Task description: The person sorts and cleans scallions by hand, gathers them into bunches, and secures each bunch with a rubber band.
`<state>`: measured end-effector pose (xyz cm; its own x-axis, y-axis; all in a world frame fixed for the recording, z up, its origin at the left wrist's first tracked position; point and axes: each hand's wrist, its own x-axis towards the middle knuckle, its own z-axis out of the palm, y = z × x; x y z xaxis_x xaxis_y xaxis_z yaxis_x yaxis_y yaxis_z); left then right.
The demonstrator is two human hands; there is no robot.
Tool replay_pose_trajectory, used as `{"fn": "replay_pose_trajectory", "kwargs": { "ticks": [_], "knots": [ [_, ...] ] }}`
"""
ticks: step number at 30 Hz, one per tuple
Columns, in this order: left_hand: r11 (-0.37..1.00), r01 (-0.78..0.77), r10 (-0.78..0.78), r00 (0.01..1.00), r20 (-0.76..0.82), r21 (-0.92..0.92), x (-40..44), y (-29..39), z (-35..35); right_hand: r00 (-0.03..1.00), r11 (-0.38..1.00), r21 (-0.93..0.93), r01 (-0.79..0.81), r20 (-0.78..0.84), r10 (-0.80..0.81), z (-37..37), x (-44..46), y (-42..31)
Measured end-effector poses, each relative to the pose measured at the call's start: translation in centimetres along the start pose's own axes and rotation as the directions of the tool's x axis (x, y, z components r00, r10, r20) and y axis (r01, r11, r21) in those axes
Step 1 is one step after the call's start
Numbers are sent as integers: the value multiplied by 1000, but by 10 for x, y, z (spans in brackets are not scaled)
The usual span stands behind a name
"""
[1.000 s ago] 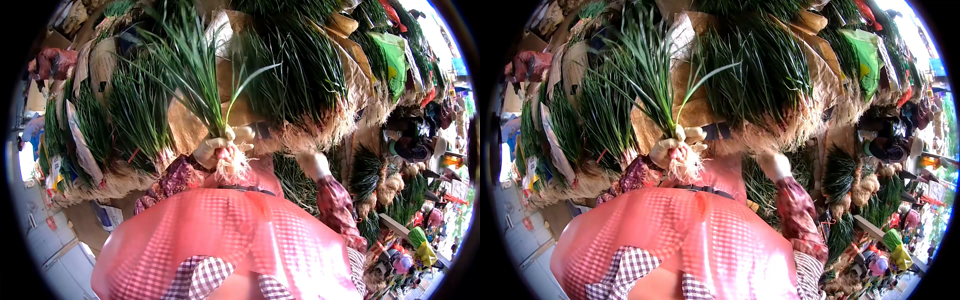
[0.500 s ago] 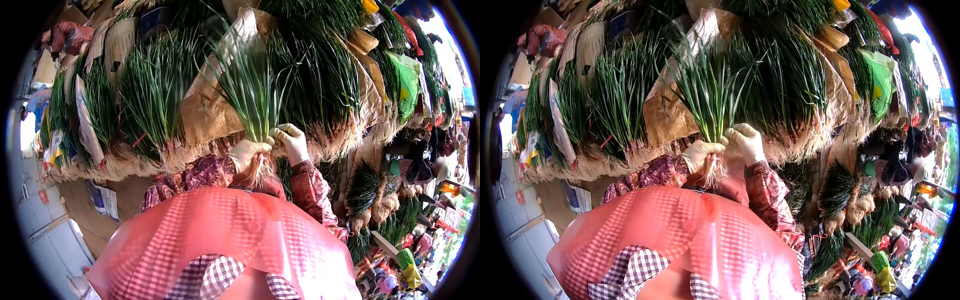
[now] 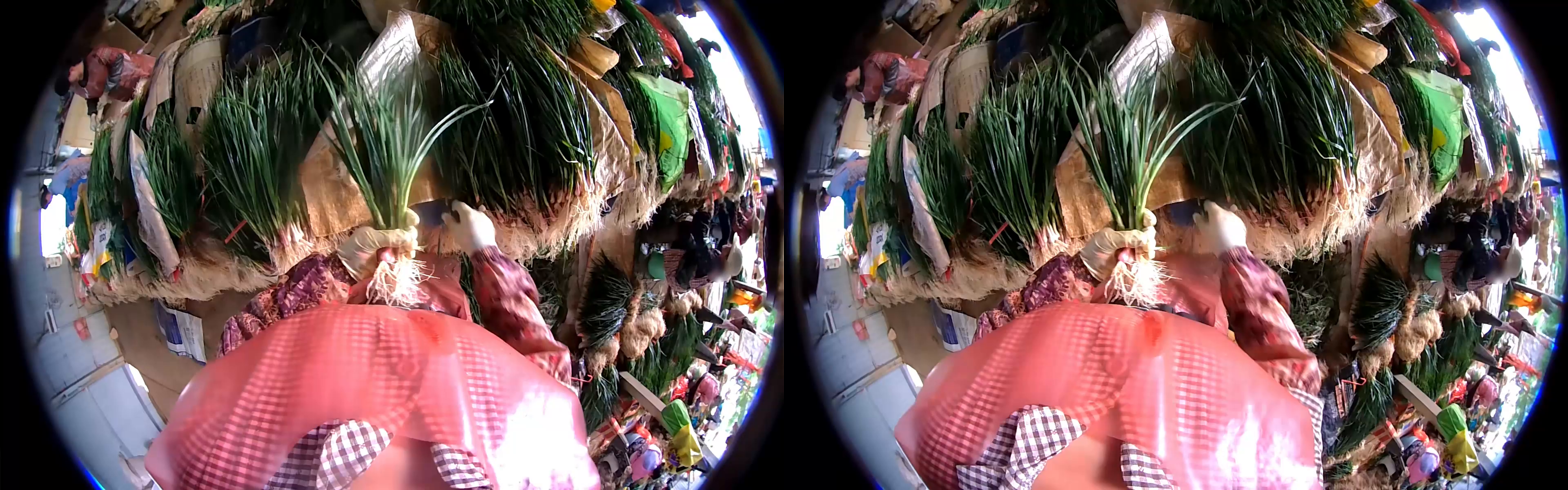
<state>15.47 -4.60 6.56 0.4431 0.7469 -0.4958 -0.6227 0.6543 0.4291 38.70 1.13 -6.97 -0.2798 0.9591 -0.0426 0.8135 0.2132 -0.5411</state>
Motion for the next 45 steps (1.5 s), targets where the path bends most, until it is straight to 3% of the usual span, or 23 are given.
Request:
{"fn": "replay_pose_trajectory", "kwargs": {
  "ticks": [1,3,5,7,9,13,15,16,17,18,20,22,24,25,28,30,33,35,39,41,42,43,45],
  "knots": [
    [999,23,-21,999,-42,29,2,0,2,1000,996,-91,15,-18,-16,7,15,-7],
    [968,-45,75,991,-112,247,12,-8,-10,912,863,318,-393,252,322,4,31,-17],
    [983,-7,33,990,-139,183,13,-8,-7,787,637,477,-606,474,394,-34,38,-48],
    [977,-40,86,974,-212,211,17,-17,-11,797,472,647,-598,542,266,-45,24,-58],
    [947,2,103,945,-311,322,19,-20,-14,814,475,666,-574,524,250,-52,13,-76],
    [986,-106,146,924,-354,131,27,-27,1,835,392,739,-548,509,207,-60,10,-106],
    [961,-80,171,925,-340,265,34,-39,-18,793,353,711,-608,555,250,-69,10,-109],
    [939,-74,189,927,-325,336,33,-36,-15,860,473,723,-503,473,192,-68,6,-109],
    [814,32,181,935,-306,581,23,-28,-11,964,707,687,-169,266,-28,-65,10,-101],
    [622,-102,384,904,-189,776,32,-41,-24,969,826,531,192,31,-245,-63,14,-94],
    [750,-181,395,894,-212,636,27,-33,-7,986,809,584,66,87,-143,-45,6,-85],
    [920,-15,138,948,-287,393,40,-45,-44,991,773,622,-123,111,69,-40,0,-91],
    [958,13,106,912,-396,287,31,-29,-17,930,610,704,-364,238,280,-52,2,-102],
    [938,83,70,906,-418,337,31,-25,-19,953,599,759,-254,91,289,-44,6,-98],
    [957,109,13,910,-414,270,21,-17,-12,893,328,904,-276,114,436,-78,13,-91],
    [968,26,63,938,-341,250,25,-24,-28,838,174,984,-33,-67,541,-105,22,-83],
    [958,-48,120,963,-242,283,28,-29,-51,695,307,945,116,-298,655,-175,23,-71],
    [980,-65,106,969,-221,186,24,-28,-50,782,308,943,127,-287,554,-195,10,-46],
    [988,-11,39,983,-180,156,18,-17,-39,924,510,775,-374,267,273,-178,-4,-85],
    [989,128,-109,969,-223,74,22,-18,-46,876,267,843,-468,483,11,-101,-10,-72],
    [991,103,-80,971,-226,89,25,-20,-47,902,679,666,-308,431,-13,-100,-13,-96],
    [991,77,-51,971,-233,105,27,-23,-46,829,593,684,-424,557,-50,-87,-14,-100],
    [985,40,5,966,-258,169,23,-26,-50,835,726,583,-364,550,-23,-77,-15,-102]
  ]
}}
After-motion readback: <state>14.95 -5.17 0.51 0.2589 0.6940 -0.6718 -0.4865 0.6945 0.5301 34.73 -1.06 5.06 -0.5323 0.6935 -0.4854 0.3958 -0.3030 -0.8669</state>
